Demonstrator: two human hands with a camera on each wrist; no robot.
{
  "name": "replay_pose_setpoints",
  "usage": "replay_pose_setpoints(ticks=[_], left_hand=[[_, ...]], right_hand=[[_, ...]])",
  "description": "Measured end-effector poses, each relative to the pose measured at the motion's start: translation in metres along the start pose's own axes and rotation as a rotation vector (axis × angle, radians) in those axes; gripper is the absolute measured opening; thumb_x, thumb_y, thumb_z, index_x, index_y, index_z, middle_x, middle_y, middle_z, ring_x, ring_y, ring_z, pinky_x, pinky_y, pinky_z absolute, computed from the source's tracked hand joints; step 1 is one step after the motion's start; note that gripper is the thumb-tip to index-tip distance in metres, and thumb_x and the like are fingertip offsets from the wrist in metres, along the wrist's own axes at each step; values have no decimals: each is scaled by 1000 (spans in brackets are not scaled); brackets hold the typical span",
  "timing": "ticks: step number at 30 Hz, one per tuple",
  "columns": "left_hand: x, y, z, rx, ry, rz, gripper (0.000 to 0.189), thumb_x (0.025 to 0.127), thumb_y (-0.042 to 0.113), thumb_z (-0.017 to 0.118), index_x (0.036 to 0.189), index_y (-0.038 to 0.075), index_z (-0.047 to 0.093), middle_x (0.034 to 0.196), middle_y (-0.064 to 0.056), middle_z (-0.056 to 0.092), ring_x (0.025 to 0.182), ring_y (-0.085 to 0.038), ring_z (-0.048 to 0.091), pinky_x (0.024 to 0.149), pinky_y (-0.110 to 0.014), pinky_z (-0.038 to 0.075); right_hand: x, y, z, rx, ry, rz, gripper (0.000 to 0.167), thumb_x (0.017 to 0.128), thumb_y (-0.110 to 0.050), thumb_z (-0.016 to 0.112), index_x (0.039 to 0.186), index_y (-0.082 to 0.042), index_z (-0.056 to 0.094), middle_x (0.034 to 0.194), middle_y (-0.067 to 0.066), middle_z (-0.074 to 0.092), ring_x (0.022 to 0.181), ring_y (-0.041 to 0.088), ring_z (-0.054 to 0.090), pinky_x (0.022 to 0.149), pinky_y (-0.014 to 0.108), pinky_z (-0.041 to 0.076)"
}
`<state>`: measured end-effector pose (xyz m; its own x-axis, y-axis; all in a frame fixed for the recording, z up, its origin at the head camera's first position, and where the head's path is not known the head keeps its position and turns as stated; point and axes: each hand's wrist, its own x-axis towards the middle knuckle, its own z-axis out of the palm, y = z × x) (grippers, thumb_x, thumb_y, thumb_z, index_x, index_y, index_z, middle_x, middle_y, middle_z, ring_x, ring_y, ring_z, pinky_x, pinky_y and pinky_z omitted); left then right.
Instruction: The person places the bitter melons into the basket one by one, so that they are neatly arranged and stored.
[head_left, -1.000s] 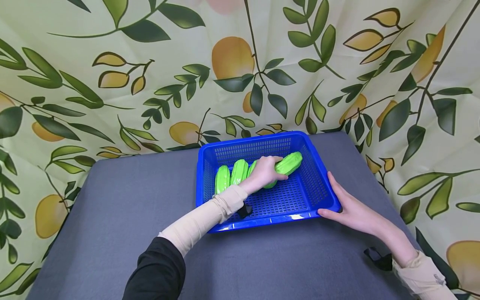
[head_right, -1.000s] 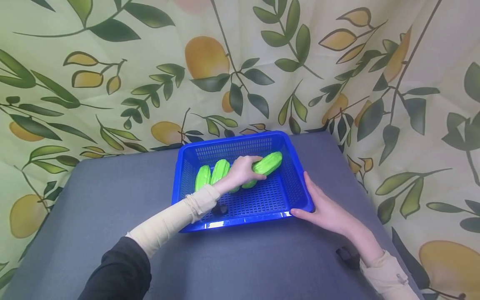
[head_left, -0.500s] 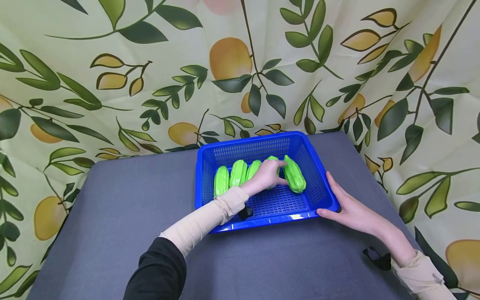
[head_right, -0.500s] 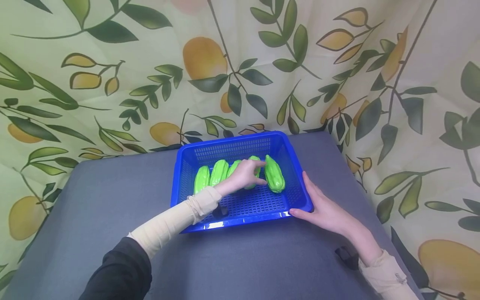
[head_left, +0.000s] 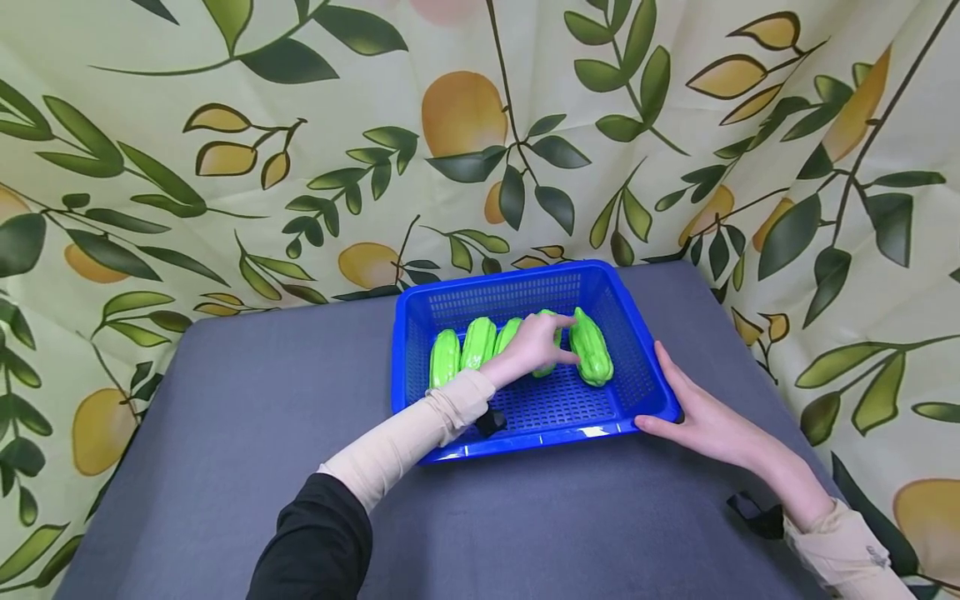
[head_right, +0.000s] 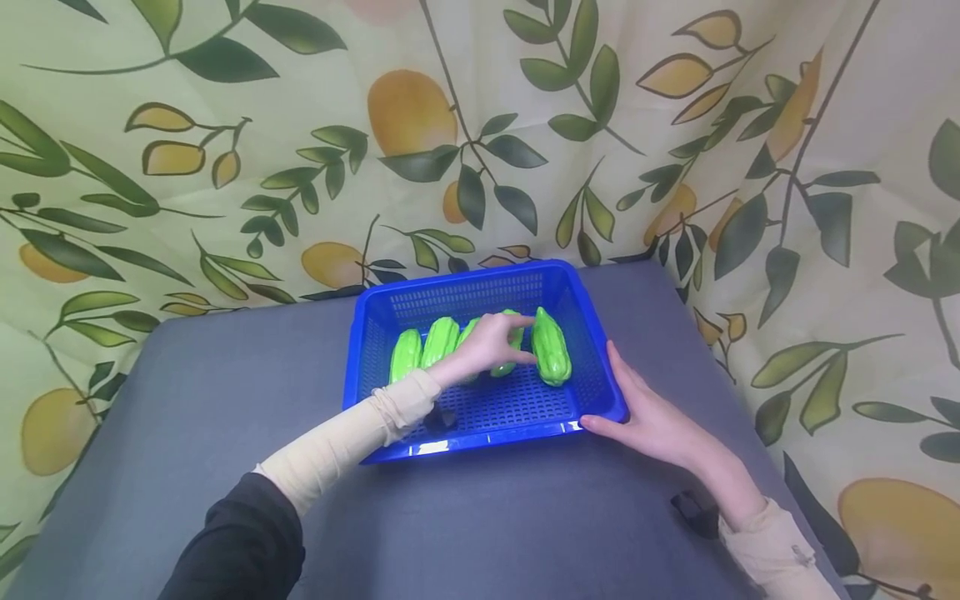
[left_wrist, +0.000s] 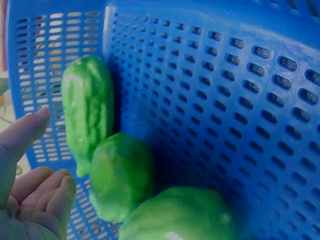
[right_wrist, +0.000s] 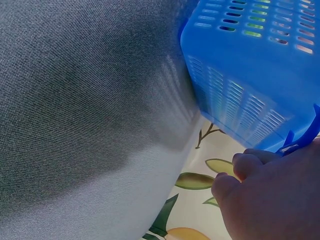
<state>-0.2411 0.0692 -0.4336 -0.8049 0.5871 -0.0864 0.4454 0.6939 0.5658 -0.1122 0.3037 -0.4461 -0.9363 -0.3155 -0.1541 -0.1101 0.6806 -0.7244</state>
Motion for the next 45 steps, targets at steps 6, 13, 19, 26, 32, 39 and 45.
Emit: replay_pose_setpoints(ticks=[6,13,19,26,32,39,45], left_hand=[[-9,-1,-17,-80,18,41,67,78,27,78,136,8,52,71,2,61,53,-8,40,52,-17,32],[-22,-3,-39,-162,39,27,67,78,26,78,137,7,51,140,-4,53,118,-24,59,97,-28,49],[-34,-11,-54,-285,58,7,67,80,22,77,138,6,48,144,-6,48,129,-25,50,103,-25,44],[-49,-22,-71,-351,115,19,68,79,19,77,138,2,47,144,-9,47,131,-25,48,103,-28,44],[-57,-28,-78,-382,133,11,68,80,18,77,139,2,46,145,-9,47,132,-24,47,104,-28,43],[-65,-32,-87,-390,165,12,68,80,19,77,139,4,47,144,-7,48,131,-24,48,105,-27,42],[-76,-36,-99,-428,189,-2,67,80,19,76,139,6,47,144,-7,48,132,-24,47,106,-26,41]], right_hand=[[0,0,0,-2,6,-19,103,89,-34,65,151,-20,-16,158,23,-7,139,54,10,99,73,24],[-2,-1,-1,0,3,-18,103,89,-33,65,150,-21,-17,158,24,-8,139,55,9,99,74,23],[-2,-2,1,-5,1,-12,104,89,-34,65,151,-21,-17,158,24,-7,139,55,8,100,74,23],[-4,-3,1,5,7,-11,103,89,-33,65,150,-21,-17,157,24,-9,139,55,7,99,75,22],[-3,-4,1,-2,8,-6,103,89,-33,65,150,-22,-17,157,24,-8,139,55,7,99,75,22],[-5,-5,1,0,10,-7,103,89,-31,65,150,-21,-17,157,26,-9,139,56,7,100,74,21],[-4,-6,1,-1,10,-11,102,90,-31,64,150,-21,-17,157,26,-9,139,55,6,100,74,19]])
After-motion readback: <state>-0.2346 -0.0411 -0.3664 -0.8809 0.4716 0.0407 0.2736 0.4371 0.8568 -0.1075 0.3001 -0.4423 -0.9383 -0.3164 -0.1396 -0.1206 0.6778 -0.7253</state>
